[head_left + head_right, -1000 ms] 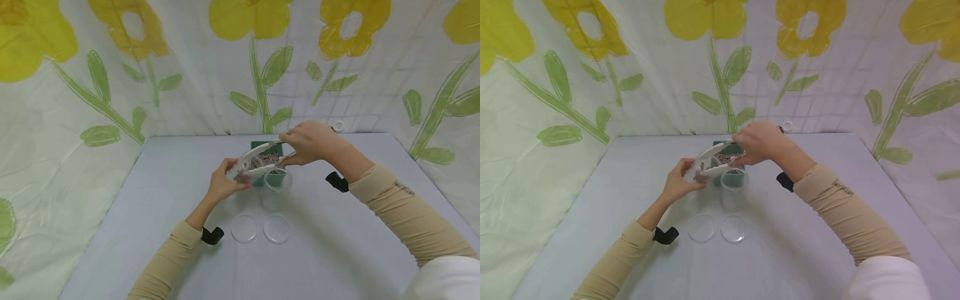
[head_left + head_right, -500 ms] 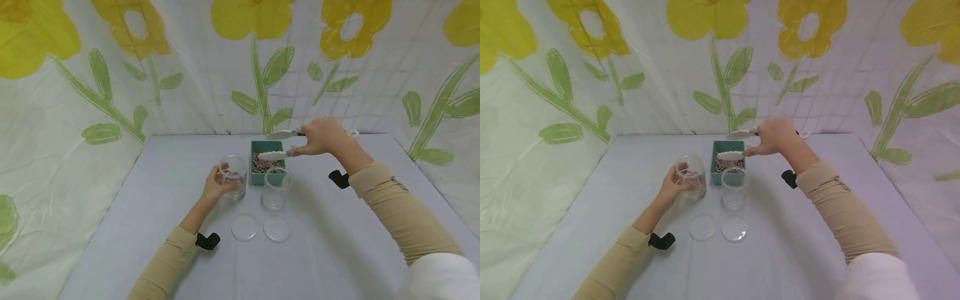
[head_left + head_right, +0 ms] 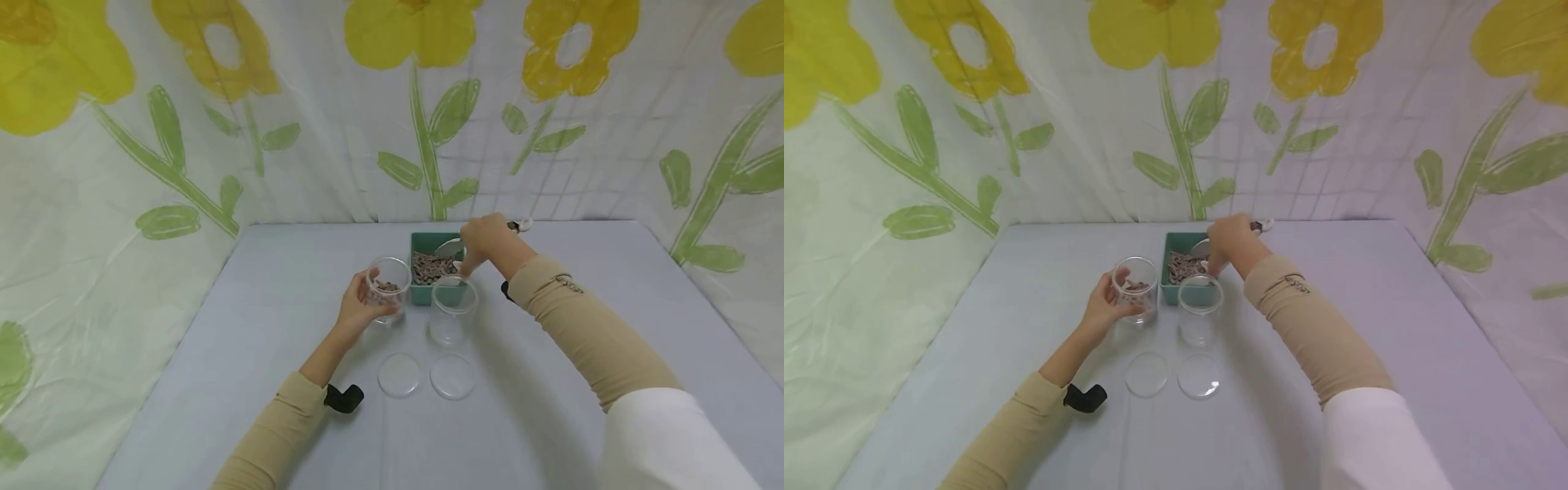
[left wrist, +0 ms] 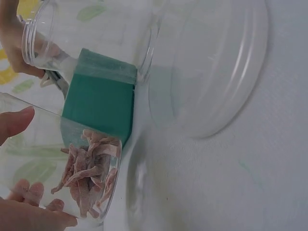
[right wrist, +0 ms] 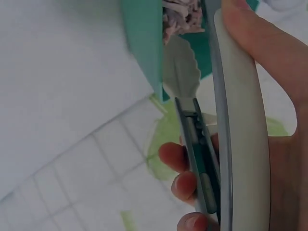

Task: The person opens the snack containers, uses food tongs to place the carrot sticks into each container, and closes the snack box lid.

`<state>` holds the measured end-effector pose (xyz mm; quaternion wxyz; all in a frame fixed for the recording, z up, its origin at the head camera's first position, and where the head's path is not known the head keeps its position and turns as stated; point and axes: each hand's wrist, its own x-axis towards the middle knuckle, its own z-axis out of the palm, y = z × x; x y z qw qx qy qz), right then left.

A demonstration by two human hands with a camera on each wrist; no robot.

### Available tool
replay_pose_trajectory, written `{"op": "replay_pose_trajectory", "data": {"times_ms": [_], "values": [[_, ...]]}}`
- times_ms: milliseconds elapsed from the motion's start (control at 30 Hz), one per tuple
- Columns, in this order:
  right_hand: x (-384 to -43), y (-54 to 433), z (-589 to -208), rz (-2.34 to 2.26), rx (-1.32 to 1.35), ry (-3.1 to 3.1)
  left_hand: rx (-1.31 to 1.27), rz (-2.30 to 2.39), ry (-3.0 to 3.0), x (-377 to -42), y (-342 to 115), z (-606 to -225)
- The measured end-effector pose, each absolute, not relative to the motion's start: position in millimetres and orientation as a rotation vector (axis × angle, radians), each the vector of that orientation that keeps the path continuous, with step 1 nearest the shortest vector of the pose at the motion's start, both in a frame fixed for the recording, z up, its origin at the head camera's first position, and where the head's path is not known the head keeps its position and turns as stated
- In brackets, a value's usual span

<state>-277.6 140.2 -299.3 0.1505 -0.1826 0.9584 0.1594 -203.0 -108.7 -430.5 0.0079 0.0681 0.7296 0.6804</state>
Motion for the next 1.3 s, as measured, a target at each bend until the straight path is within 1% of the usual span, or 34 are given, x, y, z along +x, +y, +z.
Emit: {"op": "replay_pose_trajectory", "data": {"times_ms": [133, 300, 467, 633, 800, 967, 1100, 1300], "values": [[-281.0, 136.8, -303.9, 0.477, -0.535, 2.752, 0.185, 2.138, 2.277, -203.8, -109.7, -432.0], [-287.4, 145.4, -315.8, 0.402, -0.580, 2.773, 0.135, 2.143, 2.273, -205.0, -109.5, -429.9], [-291.3, 151.0, -325.7, 0.329, -0.599, 2.816, 0.141, 2.150, 2.267, -204.8, -107.7, -426.2], [-293.0, 149.8, -332.3, 0.269, -0.613, 2.848, 0.139, 2.139, 2.281, -204.6, -106.5, -423.9], [-290.6, 149.7, -336.8, 0.266, -0.651, 2.869, 0.071, 2.105, 2.322, -201.7, -108.3, -421.6], [-285.5, 159.8, -334.4, 0.210, -0.654, 2.882, -0.029, 2.032, 2.386, -203.7, -106.4, -418.1], [-282.2, 173.2, -330.5, 0.077, -0.624, 2.900, -0.114, 1.942, 2.480, -210.1, -104.1, -414.8], [-279.4, 190.1, -318.8, -0.081, -0.580, 2.913, -0.134, 1.823, 2.577, -222.8, -102.1, -405.5]]}}
